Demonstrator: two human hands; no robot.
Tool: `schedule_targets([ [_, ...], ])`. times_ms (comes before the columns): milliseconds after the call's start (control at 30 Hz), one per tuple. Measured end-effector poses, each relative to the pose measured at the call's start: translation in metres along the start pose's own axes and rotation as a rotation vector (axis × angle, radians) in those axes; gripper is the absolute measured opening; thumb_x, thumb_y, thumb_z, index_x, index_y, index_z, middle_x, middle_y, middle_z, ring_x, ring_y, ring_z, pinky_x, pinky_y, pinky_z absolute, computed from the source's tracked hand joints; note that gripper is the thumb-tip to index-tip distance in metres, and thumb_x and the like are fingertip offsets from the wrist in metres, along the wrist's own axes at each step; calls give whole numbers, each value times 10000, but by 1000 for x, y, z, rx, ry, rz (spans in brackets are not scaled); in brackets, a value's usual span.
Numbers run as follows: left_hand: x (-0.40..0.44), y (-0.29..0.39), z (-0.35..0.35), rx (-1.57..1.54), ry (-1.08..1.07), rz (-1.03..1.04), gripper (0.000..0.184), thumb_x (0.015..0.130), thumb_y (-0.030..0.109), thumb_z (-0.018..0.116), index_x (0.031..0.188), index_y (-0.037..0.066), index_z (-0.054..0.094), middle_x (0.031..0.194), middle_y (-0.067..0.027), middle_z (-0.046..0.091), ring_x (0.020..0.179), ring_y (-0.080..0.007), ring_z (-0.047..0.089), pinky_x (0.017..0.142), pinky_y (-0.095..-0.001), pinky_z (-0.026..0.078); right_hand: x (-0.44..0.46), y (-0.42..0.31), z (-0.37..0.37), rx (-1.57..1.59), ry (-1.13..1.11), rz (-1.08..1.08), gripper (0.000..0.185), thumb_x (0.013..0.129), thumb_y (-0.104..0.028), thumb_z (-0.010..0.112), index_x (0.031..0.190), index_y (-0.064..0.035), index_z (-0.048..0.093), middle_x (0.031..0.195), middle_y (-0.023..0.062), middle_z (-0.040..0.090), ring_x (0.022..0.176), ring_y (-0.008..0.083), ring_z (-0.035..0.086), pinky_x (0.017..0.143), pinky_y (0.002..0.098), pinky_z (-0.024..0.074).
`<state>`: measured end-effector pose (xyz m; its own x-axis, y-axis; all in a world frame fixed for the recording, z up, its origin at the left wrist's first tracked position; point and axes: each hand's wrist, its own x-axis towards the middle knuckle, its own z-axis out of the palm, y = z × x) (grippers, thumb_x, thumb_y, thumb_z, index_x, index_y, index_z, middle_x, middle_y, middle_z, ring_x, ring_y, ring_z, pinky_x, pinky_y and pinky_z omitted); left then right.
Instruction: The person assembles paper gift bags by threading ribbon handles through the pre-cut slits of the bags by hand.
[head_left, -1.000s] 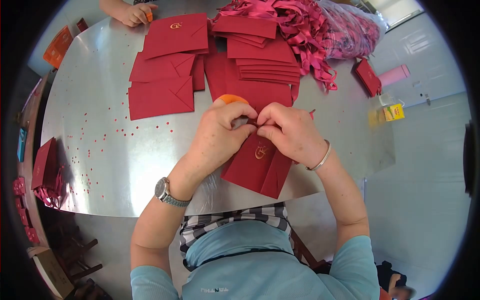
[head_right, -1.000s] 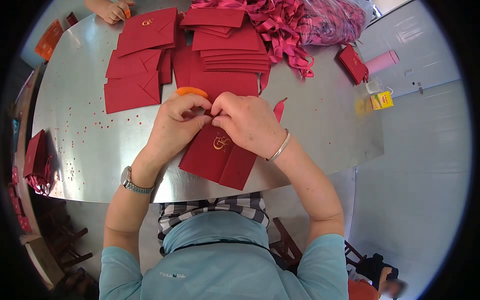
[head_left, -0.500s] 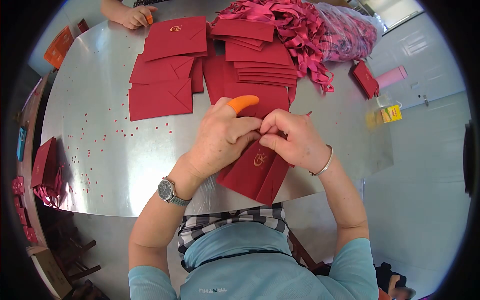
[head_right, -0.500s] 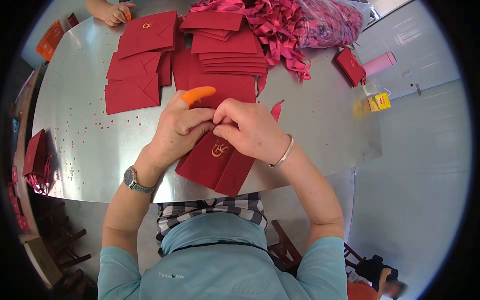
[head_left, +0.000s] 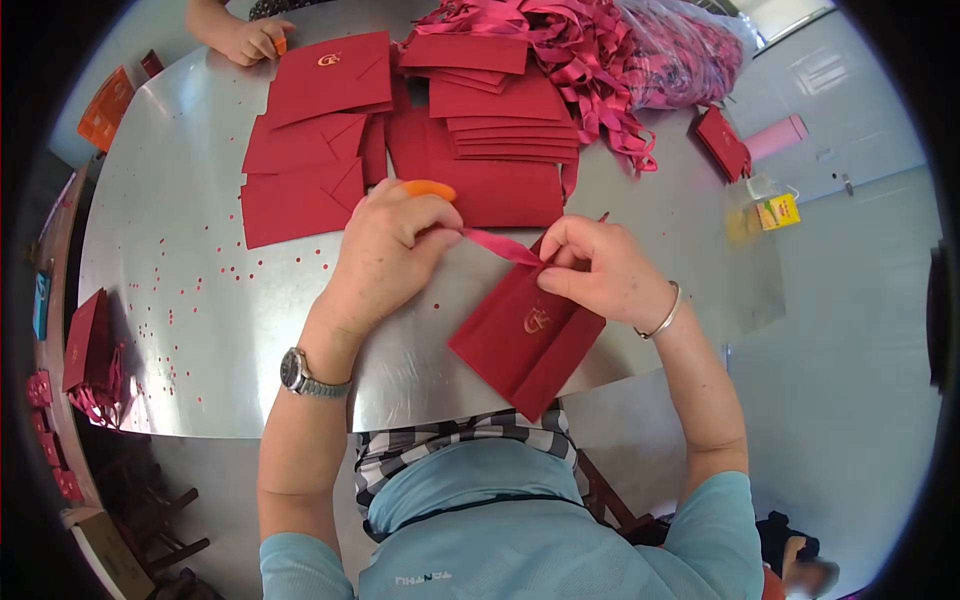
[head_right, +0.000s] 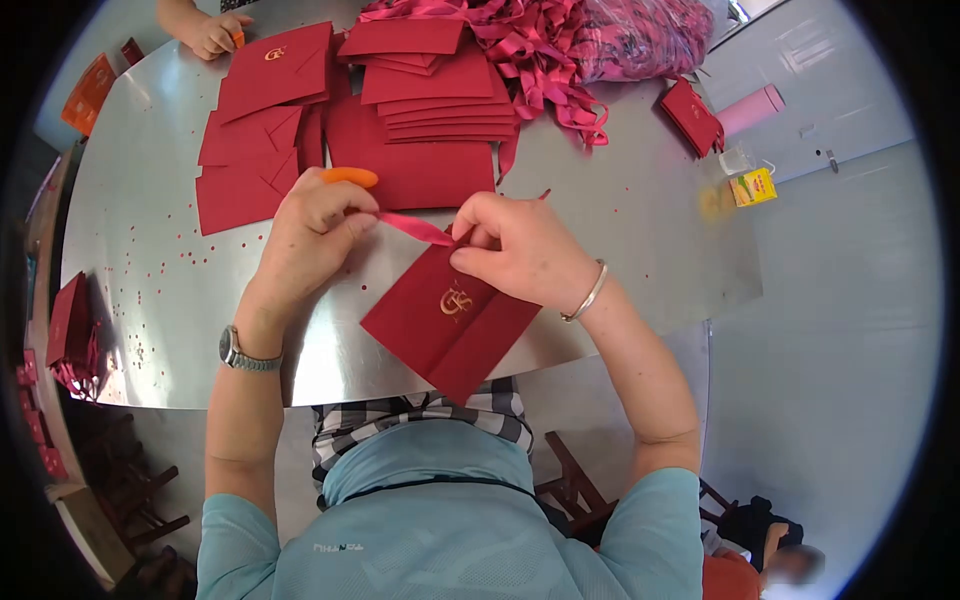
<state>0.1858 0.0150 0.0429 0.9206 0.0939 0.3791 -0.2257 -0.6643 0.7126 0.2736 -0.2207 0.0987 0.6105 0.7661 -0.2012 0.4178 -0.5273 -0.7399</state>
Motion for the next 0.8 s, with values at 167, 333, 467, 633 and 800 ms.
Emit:
schedule_targets([
  [167,-2,0,3,-374,117,-219,201,831,98,694,1013,12,702,902,-98,687,783,-169,620,714,-275,493,4,3,12,25,249,-7,198,801,-135,697,932,-35,589,707,85,671,630,198,645,598,318,484],
  [333,-10,21,13,-396,-202,-193,253,777,144,755,971,-5,689,942,-121,694,847,-254,610,793,-345,487,12,8,15,1,430,-2,182,820,-83,710,941,-20,589,673,24,617,616,76,559,574,248,452],
  [467,-11,21,17,-445,-191,-227,239,776,129,753,964,-4,686,1000,-133,678,875,-256,611,805,-342,487,15,10,22,-1,492,-6,207,801,-169,725,917,-54,598,687,86,662,642,242,653,593,346,487],
  [633,-15,22,23,-505,-121,-337,156,829,70,702,965,-3,683,950,-113,693,835,-172,630,766,-287,496,12,-8,-9,-370,547,-52,314,835,-356,684,1038,-116,687,694,107,653,618,269,636,577,346,479],
  [800,-12,26,22,-646,-177,-424,109,865,66,673,950,-1,681,801,-27,687,739,-78,601,692,-237,488,48,0,-24,-479,325,-46,361,817,-402,668,748,-50,708,646,115,646,595,270,623,589,367,479],
])
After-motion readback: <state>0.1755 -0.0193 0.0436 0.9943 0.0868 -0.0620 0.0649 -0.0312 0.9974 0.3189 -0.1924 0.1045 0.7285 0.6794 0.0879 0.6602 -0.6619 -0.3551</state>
